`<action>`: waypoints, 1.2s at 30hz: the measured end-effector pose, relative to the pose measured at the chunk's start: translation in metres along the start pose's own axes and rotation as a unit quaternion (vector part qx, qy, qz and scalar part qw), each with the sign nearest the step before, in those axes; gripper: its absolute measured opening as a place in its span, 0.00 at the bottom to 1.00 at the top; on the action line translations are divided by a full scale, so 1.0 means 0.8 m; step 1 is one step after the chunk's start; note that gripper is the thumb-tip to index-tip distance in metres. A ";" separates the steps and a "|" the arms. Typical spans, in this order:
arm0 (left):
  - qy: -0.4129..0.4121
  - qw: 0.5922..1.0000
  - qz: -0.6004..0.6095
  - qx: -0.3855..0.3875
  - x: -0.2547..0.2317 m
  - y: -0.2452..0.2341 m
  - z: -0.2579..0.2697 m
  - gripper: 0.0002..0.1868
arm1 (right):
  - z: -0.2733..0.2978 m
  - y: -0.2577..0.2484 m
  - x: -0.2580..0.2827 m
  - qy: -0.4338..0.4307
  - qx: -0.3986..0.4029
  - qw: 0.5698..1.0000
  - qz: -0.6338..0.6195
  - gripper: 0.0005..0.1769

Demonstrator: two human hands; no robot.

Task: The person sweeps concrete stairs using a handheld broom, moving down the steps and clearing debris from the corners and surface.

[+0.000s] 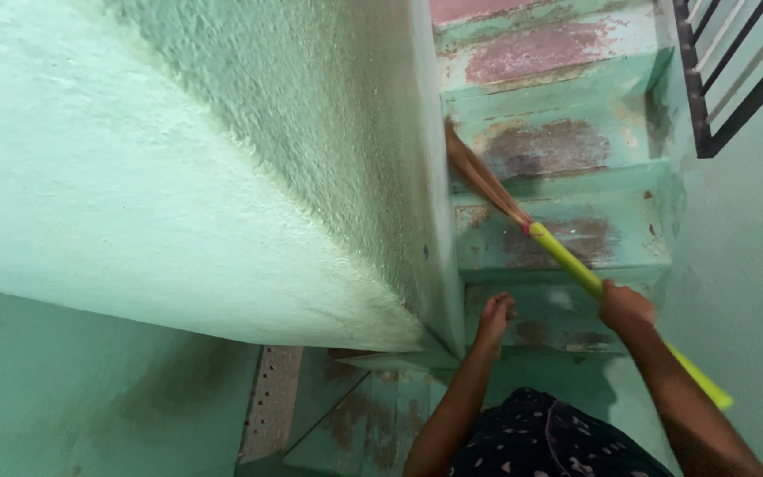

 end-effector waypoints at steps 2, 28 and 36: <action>-0.005 1.000 0.005 0.007 -0.001 -0.001 -0.002 0.23 | 0.008 -0.002 -0.021 0.005 0.027 0.999 0.016 0.19; -0.042 0.995 -0.027 0.090 0.003 0.055 -0.028 0.22 | 0.066 0.024 -0.070 0.227 0.040 0.962 -0.148 0.31; 0.095 0.992 0.024 0.084 0.004 0.042 -0.007 0.19 | 0.006 0.006 0.017 0.023 -0.083 0.992 -0.093 0.22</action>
Point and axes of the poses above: each hand's wrist, its own z-axis away from the middle knuckle, its own y-axis out of the palm, x = y × z, the point moved 9 cm from there along -z, towards the middle knuckle, and after that the axes turned 3 degrees about -y, right-handed, at the moved point
